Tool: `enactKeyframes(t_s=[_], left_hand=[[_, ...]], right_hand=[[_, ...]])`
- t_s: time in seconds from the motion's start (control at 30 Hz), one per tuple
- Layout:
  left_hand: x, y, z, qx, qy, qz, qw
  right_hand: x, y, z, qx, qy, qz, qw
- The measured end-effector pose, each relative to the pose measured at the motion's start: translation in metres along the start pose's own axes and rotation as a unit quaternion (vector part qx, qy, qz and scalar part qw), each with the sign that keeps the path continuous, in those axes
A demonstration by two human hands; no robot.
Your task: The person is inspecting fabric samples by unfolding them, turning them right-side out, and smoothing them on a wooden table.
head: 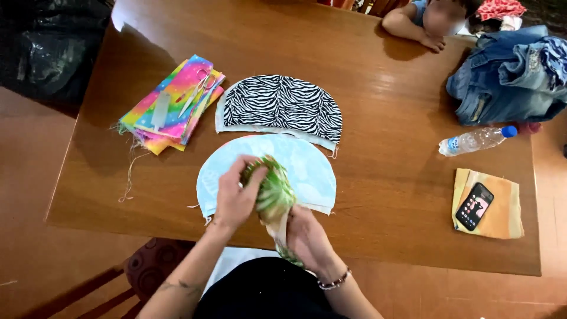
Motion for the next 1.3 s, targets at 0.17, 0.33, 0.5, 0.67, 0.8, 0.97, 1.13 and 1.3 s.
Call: enactKeyframes(t_s=[0.17, 0.33, 0.5, 0.67, 0.8, 0.97, 1.13, 1.3], left_hand=[[0.024, -0.019, 0.01, 0.088, -0.041, -0.031, 0.995], [0.023, -0.002, -0.011, 0.004, -0.057, 0.024, 0.998], [0.017, 0.001, -0.026, 0.012, -0.048, 0.077, 0.996], [-0.008, -0.003, -0.031, 0.053, 0.128, 0.178, 0.974], [-0.033, 0.001, -0.037, 0.019, 0.162, 0.246, 0.955], [0.016, -0.006, -0.033, 0.023, 0.075, 0.227, 0.971], [0.041, -0.016, -0.023, 0.073, 0.251, 0.184, 0.948], [0.019, -0.023, -0.01, 0.059, 0.166, 0.038, 0.984]], right_hand=[[-0.023, 0.006, -0.028, 0.096, -0.224, -0.473, 0.847], [-0.044, 0.015, -0.022, 0.165, -0.427, -0.468, 0.756], [-0.055, 0.035, -0.009, 0.111, -0.397, -0.494, 0.766], [-0.045, 0.038, -0.009, 0.066, -0.419, -0.542, 0.725], [-0.039, 0.039, -0.006, 0.032, -0.459, -0.538, 0.706], [-0.039, 0.037, 0.0, 0.127, -0.502, -0.499, 0.694], [-0.055, 0.022, 0.008, 0.13, -0.468, -0.358, 0.797], [-0.058, 0.004, 0.004, -0.164, -0.441, -0.294, 0.832]])
Point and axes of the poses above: each hand's wrist, its own z-axis towards the middle knuckle, its own y-axis out of the palm, x = y × z, the point moved 1 cm from there along z, towards the middle knuckle, and after that the axes turned 1 degree about -x, right-handed, at the moved point
